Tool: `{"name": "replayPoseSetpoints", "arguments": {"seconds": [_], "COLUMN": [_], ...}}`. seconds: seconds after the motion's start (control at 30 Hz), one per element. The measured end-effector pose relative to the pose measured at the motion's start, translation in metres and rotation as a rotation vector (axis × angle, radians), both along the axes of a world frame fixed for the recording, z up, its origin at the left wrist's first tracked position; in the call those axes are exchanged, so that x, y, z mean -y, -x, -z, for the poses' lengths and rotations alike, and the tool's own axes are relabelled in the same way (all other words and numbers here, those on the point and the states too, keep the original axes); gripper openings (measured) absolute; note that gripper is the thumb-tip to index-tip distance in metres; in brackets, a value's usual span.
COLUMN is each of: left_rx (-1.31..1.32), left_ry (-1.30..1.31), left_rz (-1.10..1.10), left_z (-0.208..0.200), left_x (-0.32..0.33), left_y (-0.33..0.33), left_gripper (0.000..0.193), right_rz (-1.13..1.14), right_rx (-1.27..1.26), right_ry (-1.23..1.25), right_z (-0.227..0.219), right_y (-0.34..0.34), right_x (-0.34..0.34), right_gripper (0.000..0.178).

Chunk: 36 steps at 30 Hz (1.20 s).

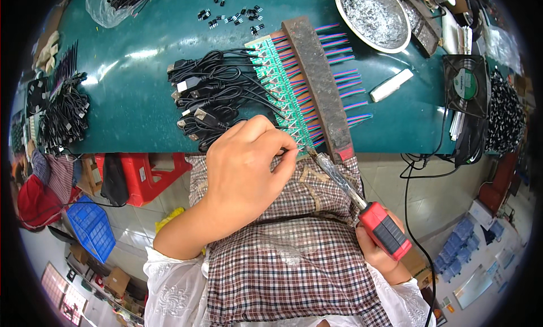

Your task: The person solders cable wires onto circuit boards using a soldering iron, then positions electronic components onto the boards and solders them in place.

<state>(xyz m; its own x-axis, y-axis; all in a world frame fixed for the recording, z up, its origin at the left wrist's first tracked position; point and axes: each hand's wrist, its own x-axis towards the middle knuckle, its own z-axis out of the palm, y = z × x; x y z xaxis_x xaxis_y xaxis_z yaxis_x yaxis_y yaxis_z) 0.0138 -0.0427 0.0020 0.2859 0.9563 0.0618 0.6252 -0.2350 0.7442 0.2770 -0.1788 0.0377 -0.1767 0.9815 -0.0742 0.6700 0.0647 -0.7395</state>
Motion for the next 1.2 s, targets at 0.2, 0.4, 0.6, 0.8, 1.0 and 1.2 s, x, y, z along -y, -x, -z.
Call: {"name": "replayPoseSetpoints", "arguments": {"seconds": [0.2, 0.4, 0.6, 0.8, 1.0, 1.2], "left_rx": [-0.007, -0.023, -0.032, -0.062, -0.071, -0.053], "left_ry": [-0.013, 0.008, 0.023, -0.009, -0.006, -0.010], "left_rz": [0.006, 0.008, 0.021, 0.041, 0.022, 0.006], "left_z": [0.001, 0.000, -0.002, 0.000, -0.001, 0.000], "left_x": [-0.001, 0.000, 0.001, 0.004, 0.004, 0.002], "left_y": [0.000, 0.000, -0.001, -0.004, -0.005, -0.005], "left_gripper": [0.012, 0.012, 0.012, 0.015, 0.016, 0.015], "right_rz": [0.046, 0.157, 0.092, 0.089, 0.080, 0.033], "right_rx": [0.009, -0.074, -0.050, -0.003, -0.034, 0.006], "right_ry": [0.001, 0.111, 0.052, 0.016, 0.050, 0.022], "right_z": [-0.002, 0.001, 0.004, 0.000, 0.000, 0.000], "right_y": [-0.002, -0.007, -0.009, -0.007, -0.006, -0.004], "right_x": [0.006, 0.018, 0.020, 0.016, 0.013, 0.007], "right_gripper": [0.030, 0.028, 0.029, 0.033, 0.034, 0.035]}}
